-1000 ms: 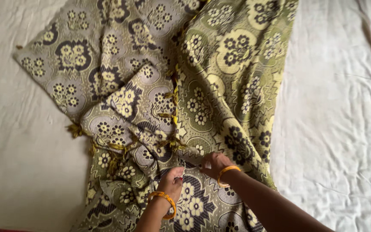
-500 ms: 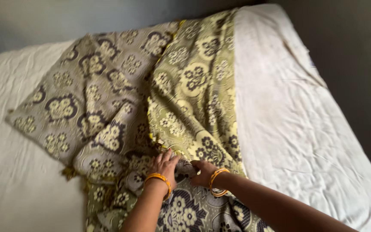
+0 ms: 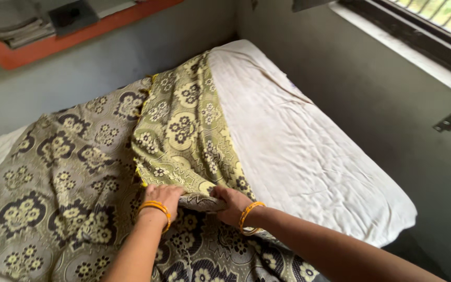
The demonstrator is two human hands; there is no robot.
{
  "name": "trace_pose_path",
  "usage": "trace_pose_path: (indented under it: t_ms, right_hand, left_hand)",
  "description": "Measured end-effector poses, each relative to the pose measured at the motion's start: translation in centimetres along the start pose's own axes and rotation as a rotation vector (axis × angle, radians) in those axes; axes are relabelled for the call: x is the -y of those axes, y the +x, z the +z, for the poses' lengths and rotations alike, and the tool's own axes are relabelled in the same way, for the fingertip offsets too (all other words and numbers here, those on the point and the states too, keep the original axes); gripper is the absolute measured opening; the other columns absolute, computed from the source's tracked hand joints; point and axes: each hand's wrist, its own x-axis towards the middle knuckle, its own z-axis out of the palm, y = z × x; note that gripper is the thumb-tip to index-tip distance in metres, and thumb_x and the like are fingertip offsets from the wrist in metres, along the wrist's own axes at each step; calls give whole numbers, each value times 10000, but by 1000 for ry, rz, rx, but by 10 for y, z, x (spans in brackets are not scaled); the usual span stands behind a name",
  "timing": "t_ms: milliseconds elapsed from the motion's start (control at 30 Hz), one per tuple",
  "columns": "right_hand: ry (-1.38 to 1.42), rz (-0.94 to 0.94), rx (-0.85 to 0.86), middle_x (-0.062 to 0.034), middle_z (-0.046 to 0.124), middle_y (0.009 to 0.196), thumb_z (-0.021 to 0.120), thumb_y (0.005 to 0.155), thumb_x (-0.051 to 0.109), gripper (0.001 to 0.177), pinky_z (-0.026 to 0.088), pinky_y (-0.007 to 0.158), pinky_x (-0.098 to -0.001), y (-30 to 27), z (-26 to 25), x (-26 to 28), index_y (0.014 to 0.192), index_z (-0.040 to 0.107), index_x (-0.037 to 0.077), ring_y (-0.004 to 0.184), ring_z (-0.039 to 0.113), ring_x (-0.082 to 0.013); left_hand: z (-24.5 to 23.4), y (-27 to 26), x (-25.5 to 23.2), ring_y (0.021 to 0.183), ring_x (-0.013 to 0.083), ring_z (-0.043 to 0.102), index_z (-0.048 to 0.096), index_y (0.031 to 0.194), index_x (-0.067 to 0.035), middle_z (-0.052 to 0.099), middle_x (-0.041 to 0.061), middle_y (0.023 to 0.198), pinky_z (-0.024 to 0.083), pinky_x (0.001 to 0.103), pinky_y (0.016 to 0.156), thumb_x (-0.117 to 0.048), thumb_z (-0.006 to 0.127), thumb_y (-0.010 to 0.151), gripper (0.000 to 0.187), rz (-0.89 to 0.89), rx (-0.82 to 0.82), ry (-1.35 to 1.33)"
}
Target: The person spreads a patterned bedsheet over a mattress, smoothing and tucking the edges to fit the mattress. The person adjusts the sheet around the corners and sides to ensure it is flat and secure.
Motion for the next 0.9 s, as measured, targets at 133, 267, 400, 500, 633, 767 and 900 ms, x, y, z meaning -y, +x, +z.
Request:
trace_pose_path:
  t_ms: [133,267,400,500,633,767,900]
  right_hand:
    - [58,-32,-14,-74,697,1251,672,767,43,812,559,950,-375,-23,-35,21,1475,443,369,1097,696,-263]
    - [-137,-148,59,-125,670,1302,630,837,53,770,543,995,-421,-35,-44,29,1510,456,383,1156,669,-321]
    - [-326,-254,109,-130,603,1408,566,764,-12,818,534,957,-448,-38,-40,22,1486,488,364,1202,624,-334]
    - [-408,-4,266,-166,606,1290,577,768,7,809,534,962,-430,-42,-41,13,1488,506,369,1183,615,-329]
    - [-347,54,126,-172,623,1233,624,768,79,740,540,948,-427,-54,-47,-23,1481,515,242,1137,633,-344]
    - [-256,119,33,-190,647,1240,709,745,155,716,524,982,-418,-63,-64,-74,1440,537,141,1154,635,-358]
    - [-232,200,-7,-201,680,1218,739,748,209,728,529,988,-417,-81,-93,-124,1443,539,122,1148,652,-359]
  left_hand:
    - [-11,11,8,1282,234,578,725,1133,-214,669,27,1254,400,427,1101,-88,627,911,273,-22,15,132]
    - [-29,25,4,1245,269,643,734,1125,-180,690,81,1269,507,420,1050,-117,579,965,232,-60,25,195]
    - [-47,36,-15,1201,347,668,687,1149,-130,687,131,1271,546,446,1016,-87,525,996,226,-120,12,22]
    - [-54,47,-41,1229,356,615,620,1173,-106,611,114,1344,524,468,1020,-32,589,906,279,-54,30,-26]
    - [-57,66,-81,1243,362,622,624,1174,-98,652,144,1313,525,478,1029,-59,523,971,230,-17,70,-14]
    - [-63,91,-129,1249,370,614,644,1189,-90,637,159,1328,518,490,1028,-74,505,977,254,67,40,-56]
    - [-83,111,-199,1260,399,587,630,1247,-88,586,177,1381,493,507,1043,-96,483,1018,271,91,51,-146]
